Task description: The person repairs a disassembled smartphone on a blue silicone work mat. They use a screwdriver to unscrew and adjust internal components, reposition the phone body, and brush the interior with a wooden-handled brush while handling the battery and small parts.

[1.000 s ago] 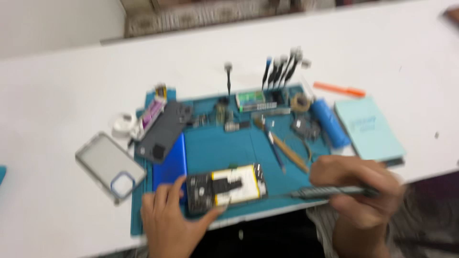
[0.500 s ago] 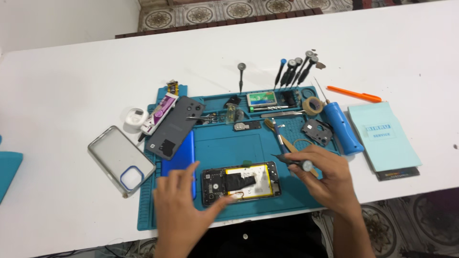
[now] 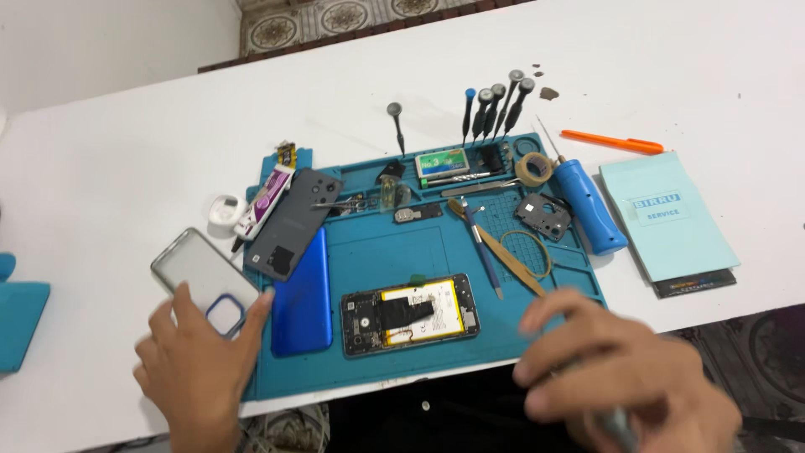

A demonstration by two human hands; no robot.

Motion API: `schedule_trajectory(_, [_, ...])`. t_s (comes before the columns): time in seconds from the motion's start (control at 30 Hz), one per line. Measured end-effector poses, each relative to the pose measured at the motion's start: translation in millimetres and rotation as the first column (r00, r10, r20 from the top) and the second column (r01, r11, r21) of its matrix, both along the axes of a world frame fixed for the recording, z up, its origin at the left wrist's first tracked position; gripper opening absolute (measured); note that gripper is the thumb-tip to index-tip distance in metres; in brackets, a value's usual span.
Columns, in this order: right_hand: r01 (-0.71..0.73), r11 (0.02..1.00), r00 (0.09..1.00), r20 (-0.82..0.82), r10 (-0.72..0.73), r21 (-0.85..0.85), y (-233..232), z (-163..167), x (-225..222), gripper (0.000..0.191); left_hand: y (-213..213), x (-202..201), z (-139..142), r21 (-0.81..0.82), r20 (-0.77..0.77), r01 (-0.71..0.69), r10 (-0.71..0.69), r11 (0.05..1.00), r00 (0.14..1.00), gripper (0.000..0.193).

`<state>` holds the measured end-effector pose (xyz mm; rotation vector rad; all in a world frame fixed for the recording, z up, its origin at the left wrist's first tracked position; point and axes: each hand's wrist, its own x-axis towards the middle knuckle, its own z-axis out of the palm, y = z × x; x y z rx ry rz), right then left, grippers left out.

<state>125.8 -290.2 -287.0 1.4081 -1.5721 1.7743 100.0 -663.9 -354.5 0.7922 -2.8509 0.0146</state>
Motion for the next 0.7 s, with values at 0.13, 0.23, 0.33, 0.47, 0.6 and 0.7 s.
schedule_trajectory(0.13, [0.214,0.962,0.945,0.215,-0.247,0.169,-29,-1,-1,0.026,-11,2,-23,0.058,0.036,-0.113,0.111,0.992,0.993,0.114])
schedule_trajectory(0.23, [0.264,0.945,0.947,0.135,-0.292,0.193,-42,-40,-20,0.035,-19,1,-27,0.064,-0.021,-0.102,0.104,0.993,0.994,0.108])
schedule_trajectory(0.33, [0.389,0.859,0.894,0.087,-0.439,0.333,-35,-77,-32,0.041,-21,2,-24,0.102,-0.053,-0.092,0.098,0.991,0.994,0.101])
schedule_trajectory(0.47, [0.462,0.804,0.847,0.084,-0.526,0.376,-29,-94,-38,0.038,-21,8,-18,0.106,-0.119,-0.050,0.063,0.993,0.991,0.095])
schedule_trajectory(0.6, [0.500,0.763,0.831,0.021,-0.556,0.410,-42,-90,-39,0.034,-29,18,-14,0.150,-0.069,-0.044,0.054,0.988,0.996,0.094])
schedule_trajectory(0.7, [0.499,0.761,0.821,0.053,-0.568,0.415,-49,-90,-38,0.030,-40,27,-9,0.207,-0.045,0.017,-0.008,0.978,0.999,0.089])
